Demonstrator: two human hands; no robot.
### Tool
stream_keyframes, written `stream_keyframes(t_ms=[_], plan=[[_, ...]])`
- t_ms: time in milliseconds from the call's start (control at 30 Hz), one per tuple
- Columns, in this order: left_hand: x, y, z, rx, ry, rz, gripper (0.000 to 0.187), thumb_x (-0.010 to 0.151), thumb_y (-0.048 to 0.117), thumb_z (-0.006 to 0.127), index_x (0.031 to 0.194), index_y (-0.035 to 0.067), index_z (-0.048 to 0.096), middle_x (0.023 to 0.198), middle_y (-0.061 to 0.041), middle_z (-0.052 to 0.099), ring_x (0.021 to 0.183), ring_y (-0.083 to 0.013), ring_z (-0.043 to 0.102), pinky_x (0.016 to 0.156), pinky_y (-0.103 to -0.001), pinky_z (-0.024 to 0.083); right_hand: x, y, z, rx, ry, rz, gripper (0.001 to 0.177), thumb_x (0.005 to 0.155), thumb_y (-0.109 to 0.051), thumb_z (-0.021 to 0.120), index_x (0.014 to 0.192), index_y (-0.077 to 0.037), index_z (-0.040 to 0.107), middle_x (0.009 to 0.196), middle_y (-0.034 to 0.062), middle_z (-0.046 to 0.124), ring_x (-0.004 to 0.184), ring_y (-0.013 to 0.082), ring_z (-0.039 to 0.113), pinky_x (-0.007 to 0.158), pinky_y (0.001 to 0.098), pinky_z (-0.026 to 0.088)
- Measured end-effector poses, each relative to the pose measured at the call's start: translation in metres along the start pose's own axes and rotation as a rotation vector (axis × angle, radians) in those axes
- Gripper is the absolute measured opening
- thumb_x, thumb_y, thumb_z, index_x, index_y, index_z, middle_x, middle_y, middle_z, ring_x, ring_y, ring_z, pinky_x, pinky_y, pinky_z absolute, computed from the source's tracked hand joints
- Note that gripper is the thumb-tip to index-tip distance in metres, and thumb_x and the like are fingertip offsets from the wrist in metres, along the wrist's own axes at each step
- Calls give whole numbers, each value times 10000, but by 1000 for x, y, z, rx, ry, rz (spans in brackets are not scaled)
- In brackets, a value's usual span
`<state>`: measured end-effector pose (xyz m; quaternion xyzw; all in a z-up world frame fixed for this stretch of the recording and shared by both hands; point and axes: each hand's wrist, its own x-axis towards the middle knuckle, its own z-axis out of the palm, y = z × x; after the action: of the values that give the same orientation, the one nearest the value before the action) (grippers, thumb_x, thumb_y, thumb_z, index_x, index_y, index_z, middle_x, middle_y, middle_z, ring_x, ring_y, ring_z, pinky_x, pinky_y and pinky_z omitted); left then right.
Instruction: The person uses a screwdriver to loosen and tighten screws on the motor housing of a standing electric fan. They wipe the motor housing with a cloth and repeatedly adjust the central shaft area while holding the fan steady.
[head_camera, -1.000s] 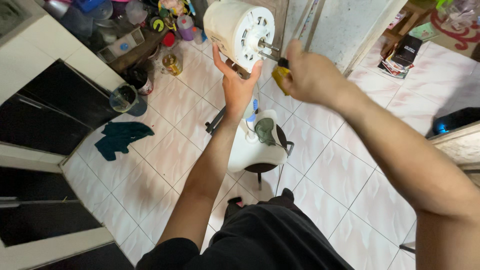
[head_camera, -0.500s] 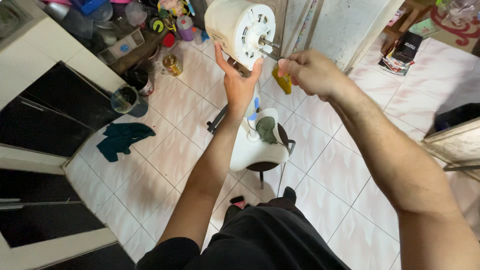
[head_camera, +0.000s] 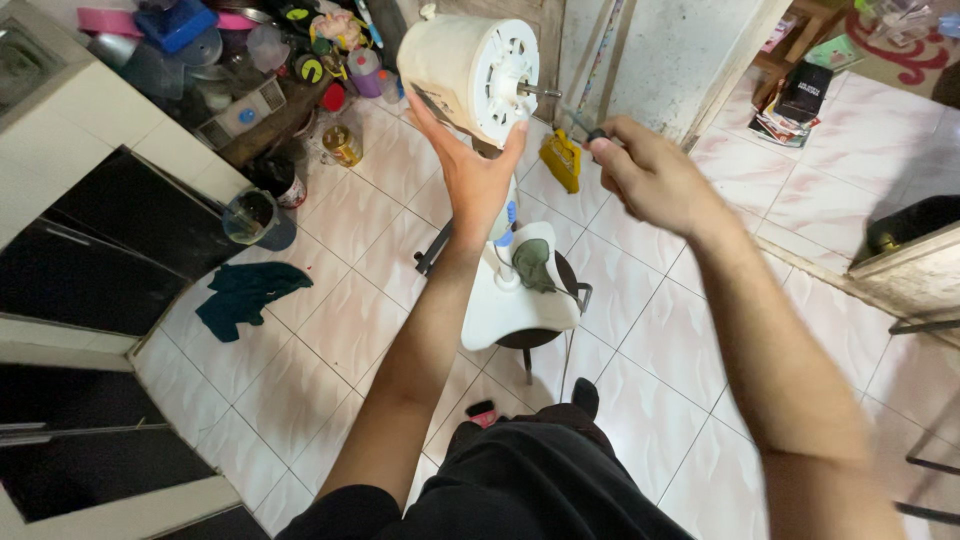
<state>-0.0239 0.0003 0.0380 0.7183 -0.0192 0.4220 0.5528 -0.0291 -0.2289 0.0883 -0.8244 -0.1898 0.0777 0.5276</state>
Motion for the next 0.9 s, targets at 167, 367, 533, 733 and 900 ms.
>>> stream_keyframes(t_ms=[167,367,533,733,900], plan=[[13,0,7,129,23,142,1181,851,188,877,1644,46,13,1698,-355,-42,1619,-492,-77,1318,-560,104,-5,41,52,553,43,60,219,1082,-282,516,1148,-75,545,693,-7,483,488,92,409,430,269,369],[24,2,2,183,-28,204,1146,850,155,851,1648,51,34,1709,-318,29,1621,-503,-23,1327,-561,151,-13,67,74,719,33,66,222,1086,-283,497,1156,-80,554,689,-11,458,487,80,357,441,252,346],[22,-2,-6,218,-64,261,1093,856,110,870,1654,70,124,1710,-329,-10,1631,-499,15,1342,-531,185,-30,70,73,738,106,83,220,1087,-280,494,1163,-84,560,702,-15,459,506,74,365,450,249,346],[23,-15,-8,160,-90,282,1092,887,57,850,1653,18,72,1710,-303,-6,1641,-459,57,1371,-477,205,-69,83,62,738,206,118,204,1083,-261,508,1173,-90,573,710,-12,469,528,72,376,447,252,349],[-26,-20,-13,129,-29,449,1031,1000,165,792,1678,101,18,1703,-212,-68,1625,-369,99,1309,-485,158,-129,100,23,712,418,140,240,1077,-240,521,1245,-92,608,712,-16,468,540,72,372,450,259,347]])
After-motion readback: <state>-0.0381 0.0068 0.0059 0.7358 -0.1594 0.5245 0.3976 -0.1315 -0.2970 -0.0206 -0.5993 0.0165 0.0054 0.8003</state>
